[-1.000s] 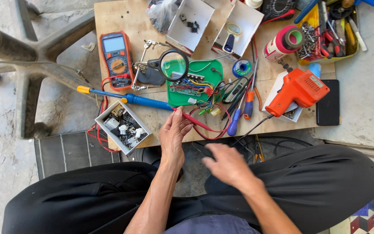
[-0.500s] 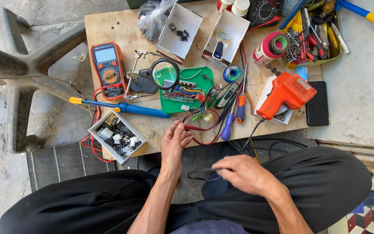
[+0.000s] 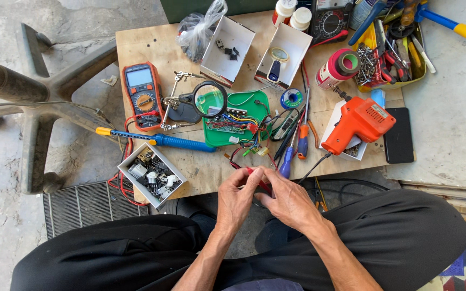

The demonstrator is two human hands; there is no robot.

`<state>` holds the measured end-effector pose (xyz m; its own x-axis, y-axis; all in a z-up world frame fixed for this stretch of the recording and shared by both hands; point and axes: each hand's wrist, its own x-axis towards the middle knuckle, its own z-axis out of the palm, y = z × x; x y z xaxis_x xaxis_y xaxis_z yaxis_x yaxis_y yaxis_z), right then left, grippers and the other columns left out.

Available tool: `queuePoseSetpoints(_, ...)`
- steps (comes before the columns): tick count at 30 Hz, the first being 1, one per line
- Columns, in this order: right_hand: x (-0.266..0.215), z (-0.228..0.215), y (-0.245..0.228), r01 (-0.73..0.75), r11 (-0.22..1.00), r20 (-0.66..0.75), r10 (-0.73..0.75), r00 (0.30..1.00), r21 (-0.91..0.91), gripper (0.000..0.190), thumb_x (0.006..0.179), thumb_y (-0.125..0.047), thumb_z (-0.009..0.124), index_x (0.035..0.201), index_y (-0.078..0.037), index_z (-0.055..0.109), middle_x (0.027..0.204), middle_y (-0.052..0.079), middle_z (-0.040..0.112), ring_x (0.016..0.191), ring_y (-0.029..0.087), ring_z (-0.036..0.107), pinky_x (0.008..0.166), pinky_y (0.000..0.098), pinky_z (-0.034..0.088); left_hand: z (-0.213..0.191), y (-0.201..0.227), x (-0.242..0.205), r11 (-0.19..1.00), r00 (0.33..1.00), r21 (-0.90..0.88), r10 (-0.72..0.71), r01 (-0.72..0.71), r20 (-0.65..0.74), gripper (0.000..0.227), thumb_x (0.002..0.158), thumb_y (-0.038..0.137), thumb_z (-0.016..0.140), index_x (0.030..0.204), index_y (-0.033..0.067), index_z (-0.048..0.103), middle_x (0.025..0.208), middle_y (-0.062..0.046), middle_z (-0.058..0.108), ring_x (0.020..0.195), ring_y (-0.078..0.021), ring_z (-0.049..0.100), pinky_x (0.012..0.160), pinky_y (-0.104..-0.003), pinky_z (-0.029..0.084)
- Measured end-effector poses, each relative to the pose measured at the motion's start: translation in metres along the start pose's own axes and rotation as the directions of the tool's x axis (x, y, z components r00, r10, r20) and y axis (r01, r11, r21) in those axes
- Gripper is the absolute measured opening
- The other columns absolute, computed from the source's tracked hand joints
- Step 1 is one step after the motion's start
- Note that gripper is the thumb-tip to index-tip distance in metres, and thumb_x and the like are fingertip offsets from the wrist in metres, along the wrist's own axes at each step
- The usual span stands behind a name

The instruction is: The person sits cross-legged on the floor and inspects a small green circuit board with attached wires. They rotate the board to view both sides, then use a multimeter with red and black probes to test electrical continuity on the board's components.

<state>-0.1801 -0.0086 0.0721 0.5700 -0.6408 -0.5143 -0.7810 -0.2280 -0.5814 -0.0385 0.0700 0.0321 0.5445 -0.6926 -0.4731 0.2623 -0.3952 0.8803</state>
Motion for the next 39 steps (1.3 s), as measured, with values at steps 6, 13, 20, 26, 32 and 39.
queuePoseSetpoints(6,-0.014,-0.024,0.009,-0.165,0.981,0.023,0.163,0.986,0.105,0.032,0.104,-0.040,0.067,0.124,-0.015,0.074,0.110,0.025,0.084,0.108,0.047,0.080,0.097,0.0598,0.060,-0.013,0.023,0.020,1.000,0.992,0.020,-0.008,0.011,-0.122,0.070,0.113,0.066,0.040,0.130,0.0124,0.082,0.120,-0.019,0.075,0.121,-0.0304,0.070,0.112,-0.044,0.056)
queuePoseSetpoints(13,-0.002,-0.005,0.035,-0.213,0.781,-0.071,0.312,0.947,0.588,0.022,0.099,-0.015,0.071,0.112,-0.003,0.083,0.088,0.018,0.087,0.074,0.021,0.081,0.074,0.0318,0.067,0.001,-0.038,0.052,0.976,1.000,0.218,-0.015,0.010,0.024,0.045,0.106,0.035,0.072,0.143,0.0095,0.072,0.113,-0.020,0.079,0.116,-0.0404,0.073,0.101,-0.057,0.057)
queuePoseSetpoints(20,0.005,-0.008,0.010,-0.363,0.835,-0.092,0.435,0.896,0.412,0.031,0.100,-0.045,0.067,0.110,-0.024,0.088,0.083,0.001,0.088,0.090,0.022,0.080,0.091,0.0379,0.062,-0.010,-0.037,0.048,0.937,0.979,0.342,-0.135,0.076,0.154,0.055,0.102,0.020,0.062,0.155,0.0090,0.070,0.076,-0.010,0.077,0.068,-0.0235,0.071,0.072,-0.039,0.061)
queuePoseSetpoints(26,0.021,0.023,0.025,-0.321,0.821,-0.118,0.420,0.900,0.471,0.035,0.099,-0.035,0.067,0.124,-0.020,0.086,0.087,0.007,0.088,0.078,0.019,0.081,0.078,0.0329,0.061,-0.008,-0.055,0.046,0.879,0.953,0.455,-0.244,0.141,0.177,0.054,0.091,0.029,0.063,0.142,0.0273,0.082,0.088,-0.014,0.085,0.096,-0.0385,0.083,0.085,-0.051,0.064)
queuePoseSetpoints(32,0.013,0.019,0.013,-0.114,0.161,0.027,0.462,0.886,0.980,0.030,0.112,-0.019,0.061,0.122,0.007,0.071,0.113,0.027,0.084,0.065,0.023,0.062,0.058,0.0349,0.041,-0.030,0.042,-0.026,0.940,0.875,0.292,0.015,-0.178,0.484,0.027,0.101,0.017,0.063,0.122,0.0201,0.081,0.120,0.004,0.088,0.106,-0.0075,0.079,0.094,-0.029,0.059)
queuePoseSetpoints(39,-0.009,0.000,0.010,-0.110,-0.010,0.101,0.476,0.874,0.994,0.028,0.112,-0.028,0.057,0.115,-0.002,0.069,0.126,0.032,0.082,0.076,0.022,0.060,0.081,0.0400,0.049,-0.037,0.057,-0.039,0.973,0.809,0.231,-0.120,-0.021,0.576,0.026,0.104,0.016,0.071,0.126,0.0202,0.084,0.113,0.011,0.087,0.084,-0.0021,0.058,0.082,-0.020,0.049)
